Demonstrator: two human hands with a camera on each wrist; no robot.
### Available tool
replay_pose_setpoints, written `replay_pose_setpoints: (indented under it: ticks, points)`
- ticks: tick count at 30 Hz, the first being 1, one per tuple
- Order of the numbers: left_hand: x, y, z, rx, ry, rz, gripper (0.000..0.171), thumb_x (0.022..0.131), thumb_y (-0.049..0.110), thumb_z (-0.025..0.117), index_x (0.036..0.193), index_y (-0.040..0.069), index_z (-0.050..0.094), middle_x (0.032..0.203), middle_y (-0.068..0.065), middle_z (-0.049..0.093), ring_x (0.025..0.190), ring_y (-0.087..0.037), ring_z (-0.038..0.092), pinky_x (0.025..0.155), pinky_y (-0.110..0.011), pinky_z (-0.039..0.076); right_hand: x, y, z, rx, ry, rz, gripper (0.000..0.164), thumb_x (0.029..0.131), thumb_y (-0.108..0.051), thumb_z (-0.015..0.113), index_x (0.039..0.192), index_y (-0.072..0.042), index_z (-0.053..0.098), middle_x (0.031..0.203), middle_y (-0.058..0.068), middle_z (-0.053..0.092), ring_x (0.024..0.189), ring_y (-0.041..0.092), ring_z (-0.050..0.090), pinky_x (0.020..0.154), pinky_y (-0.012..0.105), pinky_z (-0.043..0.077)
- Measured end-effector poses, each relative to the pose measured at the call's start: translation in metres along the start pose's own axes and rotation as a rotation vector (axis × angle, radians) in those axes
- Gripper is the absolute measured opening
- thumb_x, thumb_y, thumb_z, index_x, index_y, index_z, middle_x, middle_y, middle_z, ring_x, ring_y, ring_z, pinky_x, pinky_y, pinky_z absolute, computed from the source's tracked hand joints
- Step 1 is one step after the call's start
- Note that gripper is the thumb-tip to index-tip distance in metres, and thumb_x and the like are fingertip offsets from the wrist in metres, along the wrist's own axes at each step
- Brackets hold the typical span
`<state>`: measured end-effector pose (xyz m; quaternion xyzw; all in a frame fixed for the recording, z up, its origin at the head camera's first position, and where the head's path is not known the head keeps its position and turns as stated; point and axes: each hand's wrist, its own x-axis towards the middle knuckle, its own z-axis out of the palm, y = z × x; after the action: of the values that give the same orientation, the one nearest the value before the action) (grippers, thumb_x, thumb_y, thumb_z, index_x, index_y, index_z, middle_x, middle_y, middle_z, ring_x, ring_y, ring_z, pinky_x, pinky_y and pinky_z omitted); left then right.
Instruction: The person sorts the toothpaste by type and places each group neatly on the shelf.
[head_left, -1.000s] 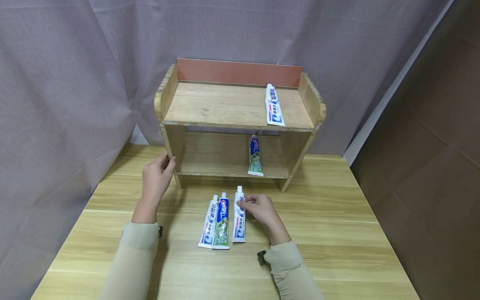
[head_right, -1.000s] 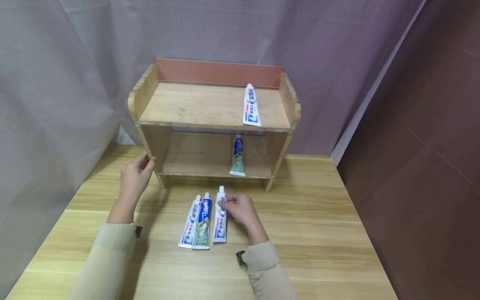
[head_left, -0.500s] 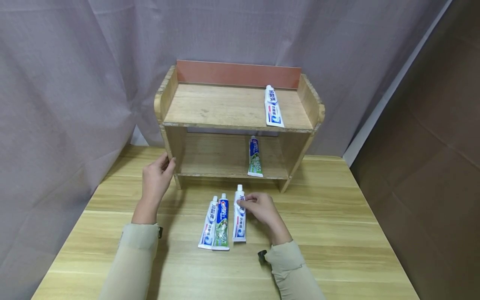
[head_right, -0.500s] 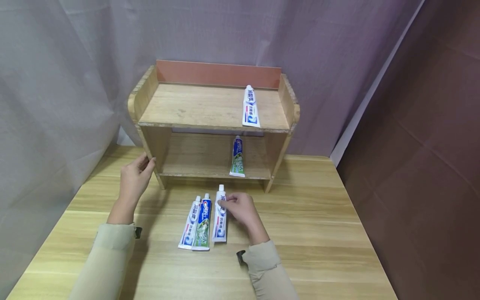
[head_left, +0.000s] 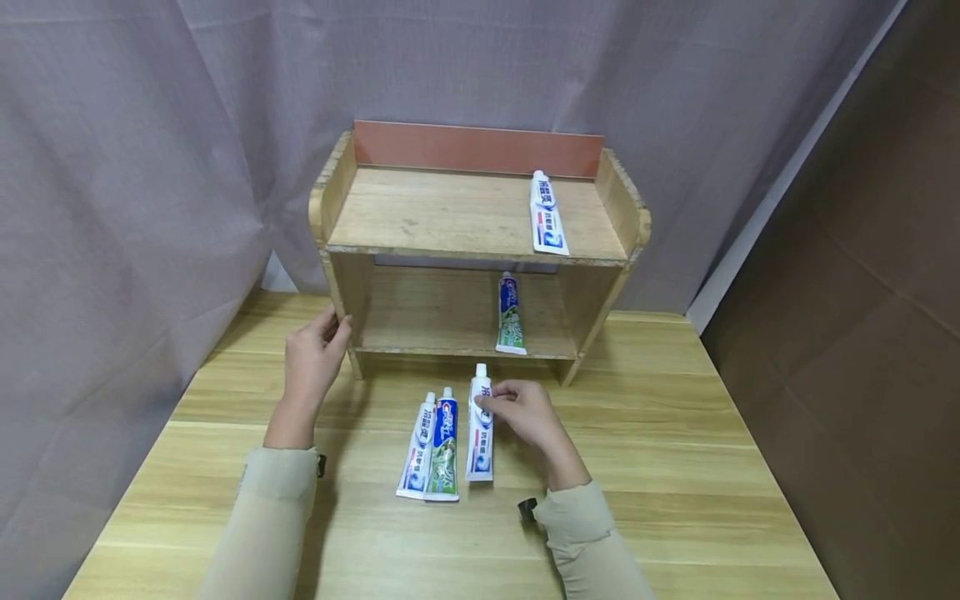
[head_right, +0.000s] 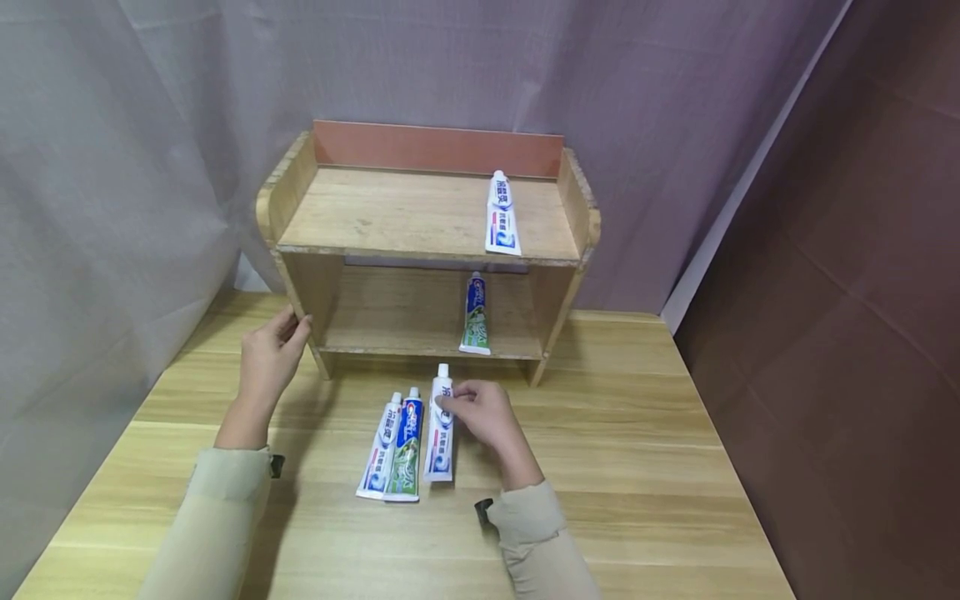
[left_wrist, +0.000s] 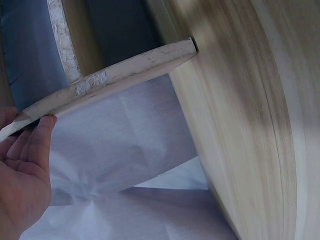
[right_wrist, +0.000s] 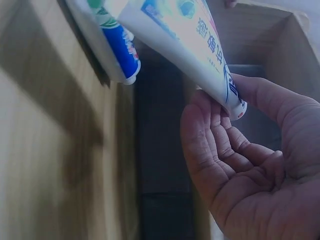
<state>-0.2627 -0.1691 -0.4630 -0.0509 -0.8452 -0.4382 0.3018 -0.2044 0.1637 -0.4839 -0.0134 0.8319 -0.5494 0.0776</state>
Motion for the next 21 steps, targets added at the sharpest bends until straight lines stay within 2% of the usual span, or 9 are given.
replay_pose_setpoints:
  ticks: [2,9,13,18,21]
  points:
    - [0.0,0.0,0.0,0.001,-0.001,-0.001,0.027,0.097,0.017,0.065,0.12,0.004,0.073,0.107,-0.019,0.073,0.094,-0.032,0.074,0.078,-0.039,0.063,-0.001,-0.003,-0.001,-0.004,0.004,-0.016,0.024,0.085,-0.023,0.08,0.096,-0.003,0.073,0.083,0.006,0.071,0.084,0.04,0.067,0.073,0.046,0.06]
    - [0.0,0.0,0.0,0.004,0.007,0.011,0.025,0.096,0.015,0.066,0.118,0.004,0.073,0.106,-0.019,0.073,0.093,-0.032,0.074,0.077,-0.039,0.063,-0.004,-0.021,-0.008,0.001,-0.008,-0.047,0.022,0.087,-0.023,0.079,0.097,-0.004,0.073,0.085,0.006,0.073,0.076,0.025,0.07,0.078,0.048,0.061]
    - [-0.001,0.001,0.0,0.004,0.003,0.004,0.026,0.097,0.016,0.066,0.119,0.004,0.073,0.106,-0.019,0.073,0.094,-0.031,0.074,0.078,-0.039,0.063,-0.004,-0.03,-0.01,0.008,-0.01,-0.044,0.025,0.086,-0.024,0.08,0.099,-0.004,0.073,0.087,0.006,0.073,0.077,0.024,0.071,0.075,0.038,0.062]
    - [-0.001,0.001,0.0,-0.001,-0.003,-0.006,0.027,0.097,0.016,0.066,0.12,0.004,0.072,0.107,-0.019,0.073,0.095,-0.031,0.074,0.078,-0.038,0.063,-0.004,-0.041,-0.013,0.001,0.004,-0.056,0.029,0.085,-0.027,0.081,0.101,-0.003,0.073,0.087,0.006,0.074,0.079,0.03,0.071,0.075,0.037,0.061]
    - [0.0,0.001,0.0,0.0,-0.002,-0.008,0.027,0.097,0.017,0.066,0.121,0.004,0.072,0.107,-0.019,0.073,0.095,-0.032,0.074,0.078,-0.039,0.063,-0.004,-0.047,-0.015,0.006,0.002,-0.075,0.029,0.086,-0.027,0.081,0.101,-0.003,0.073,0.087,0.006,0.074,0.078,0.027,0.072,0.074,0.035,0.062]
